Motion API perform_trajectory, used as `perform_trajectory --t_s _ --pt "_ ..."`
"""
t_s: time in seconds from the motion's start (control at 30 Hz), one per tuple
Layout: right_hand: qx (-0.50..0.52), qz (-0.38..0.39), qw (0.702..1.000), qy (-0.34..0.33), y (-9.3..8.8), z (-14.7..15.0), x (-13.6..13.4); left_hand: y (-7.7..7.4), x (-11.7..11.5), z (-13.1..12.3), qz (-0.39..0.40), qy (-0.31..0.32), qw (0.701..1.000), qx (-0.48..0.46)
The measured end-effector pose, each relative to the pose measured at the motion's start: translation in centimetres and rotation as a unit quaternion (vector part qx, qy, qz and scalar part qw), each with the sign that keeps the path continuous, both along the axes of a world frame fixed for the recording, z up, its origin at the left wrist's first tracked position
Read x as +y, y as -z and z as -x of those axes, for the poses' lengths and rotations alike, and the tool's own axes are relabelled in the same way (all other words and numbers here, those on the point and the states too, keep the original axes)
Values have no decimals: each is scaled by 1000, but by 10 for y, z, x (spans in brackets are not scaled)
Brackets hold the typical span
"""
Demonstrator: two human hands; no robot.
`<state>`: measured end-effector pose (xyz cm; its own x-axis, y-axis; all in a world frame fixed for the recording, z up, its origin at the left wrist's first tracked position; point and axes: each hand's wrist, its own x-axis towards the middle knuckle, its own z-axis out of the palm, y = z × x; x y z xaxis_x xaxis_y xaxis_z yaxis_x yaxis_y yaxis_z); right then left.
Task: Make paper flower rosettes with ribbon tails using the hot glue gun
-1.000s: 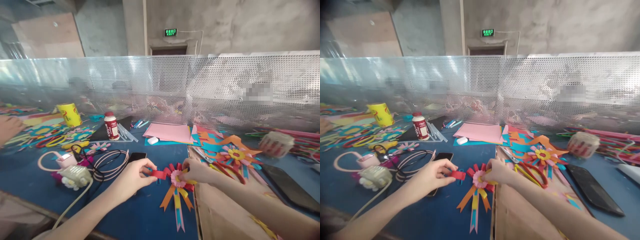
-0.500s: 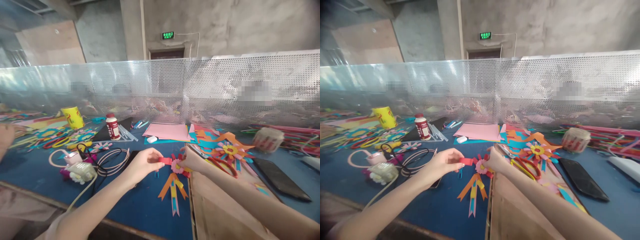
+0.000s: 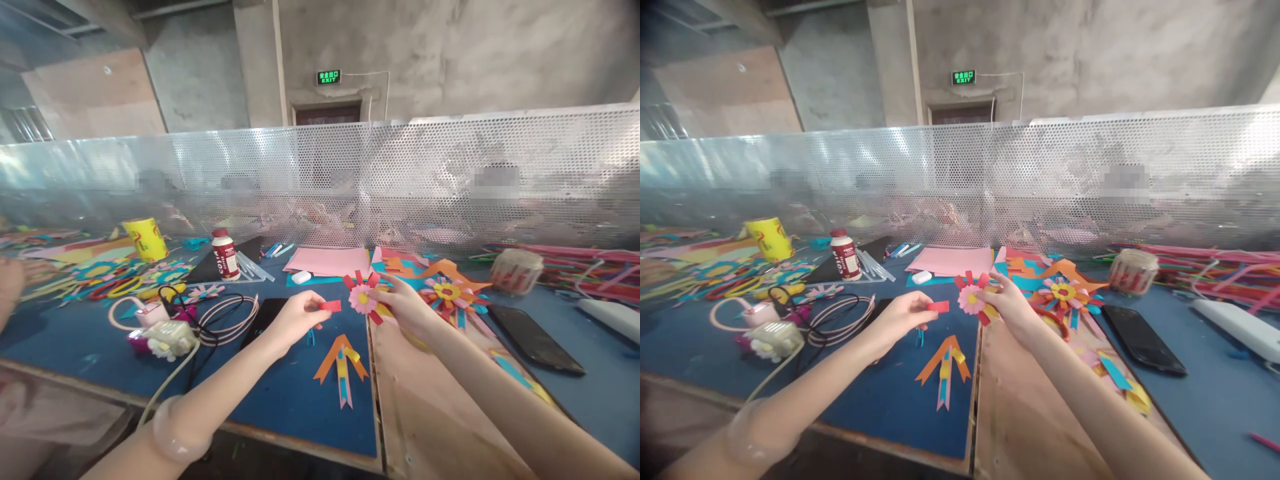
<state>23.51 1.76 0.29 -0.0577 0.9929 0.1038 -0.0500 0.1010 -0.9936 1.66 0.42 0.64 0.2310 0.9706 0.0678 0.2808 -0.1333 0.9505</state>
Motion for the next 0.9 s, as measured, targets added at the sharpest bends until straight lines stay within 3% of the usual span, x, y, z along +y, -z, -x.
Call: perform_trajectory --t_s 0.23,0.9 --pt "33 21 999 -8 -3 2 -15 -1 3 -4 -12 9 1000 13" --pt "-3 -8 999 -36 1 10 -19 -5 -10 -12 -30 29 998 51"
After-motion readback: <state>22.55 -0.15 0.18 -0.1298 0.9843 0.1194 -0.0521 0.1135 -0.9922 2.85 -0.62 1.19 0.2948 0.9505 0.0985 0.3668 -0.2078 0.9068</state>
